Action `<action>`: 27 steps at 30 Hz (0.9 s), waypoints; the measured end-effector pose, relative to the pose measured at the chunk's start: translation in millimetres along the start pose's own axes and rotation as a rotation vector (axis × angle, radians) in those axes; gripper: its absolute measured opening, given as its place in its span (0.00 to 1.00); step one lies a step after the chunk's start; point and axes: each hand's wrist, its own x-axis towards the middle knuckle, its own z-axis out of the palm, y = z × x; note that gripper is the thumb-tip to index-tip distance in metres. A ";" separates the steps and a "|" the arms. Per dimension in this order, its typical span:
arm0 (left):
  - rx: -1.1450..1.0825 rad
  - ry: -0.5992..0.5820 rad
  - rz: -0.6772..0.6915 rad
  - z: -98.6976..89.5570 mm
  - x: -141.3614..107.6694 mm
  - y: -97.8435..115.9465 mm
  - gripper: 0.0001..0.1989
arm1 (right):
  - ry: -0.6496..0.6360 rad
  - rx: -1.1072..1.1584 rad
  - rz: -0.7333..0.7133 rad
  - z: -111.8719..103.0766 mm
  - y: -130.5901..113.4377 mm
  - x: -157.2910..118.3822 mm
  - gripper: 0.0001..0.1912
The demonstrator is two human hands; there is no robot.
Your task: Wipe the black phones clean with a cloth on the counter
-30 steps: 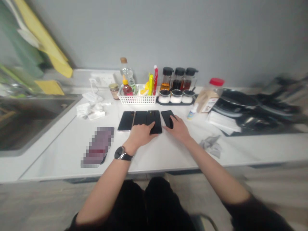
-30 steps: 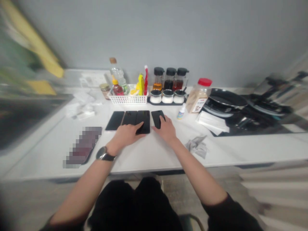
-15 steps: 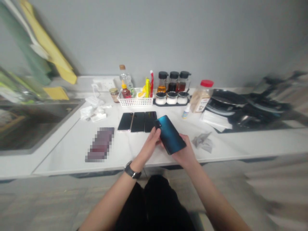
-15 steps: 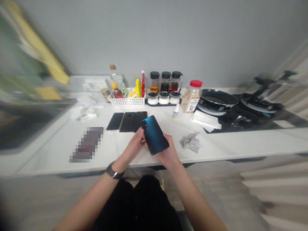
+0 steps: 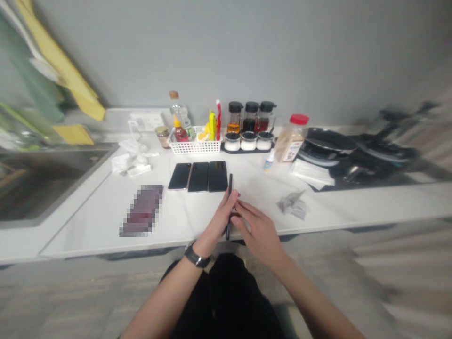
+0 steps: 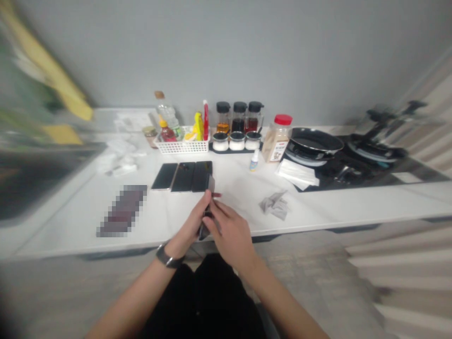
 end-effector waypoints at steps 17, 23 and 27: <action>-0.536 -0.361 -0.331 -25.4 49.8 60.0 0.32 | 0.225 -0.228 0.086 -62.9 110.6 19.7 0.20; -0.692 -0.274 -0.433 -23.2 78.6 49.1 0.27 | 0.185 -0.276 -0.425 -7.5 66.9 108.9 0.24; -0.741 -0.222 -0.430 -30.0 81.3 38.9 0.33 | -0.106 -0.482 -0.653 21.8 62.4 94.3 0.37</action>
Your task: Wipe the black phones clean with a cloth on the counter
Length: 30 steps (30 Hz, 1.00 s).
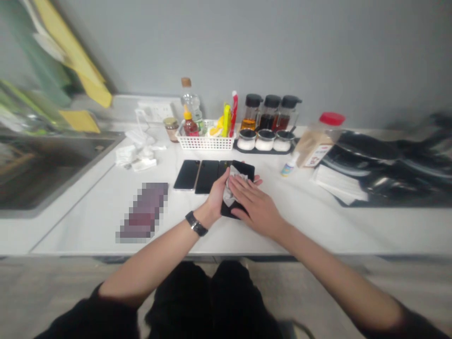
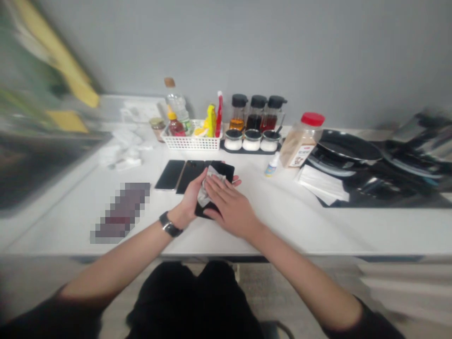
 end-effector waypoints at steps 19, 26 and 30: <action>-0.097 0.066 0.087 2.0 -2.1 -5.9 0.25 | -0.127 -0.058 -0.023 -13.7 41.7 14.4 0.57; -0.136 0.009 0.244 -0.3 -8.4 15.6 0.38 | -0.052 0.070 -0.271 4.8 18.5 43.0 0.61; -0.137 0.005 0.240 1.0 -8.9 17.6 0.35 | -0.041 0.080 -0.337 -4.7 37.6 39.9 0.53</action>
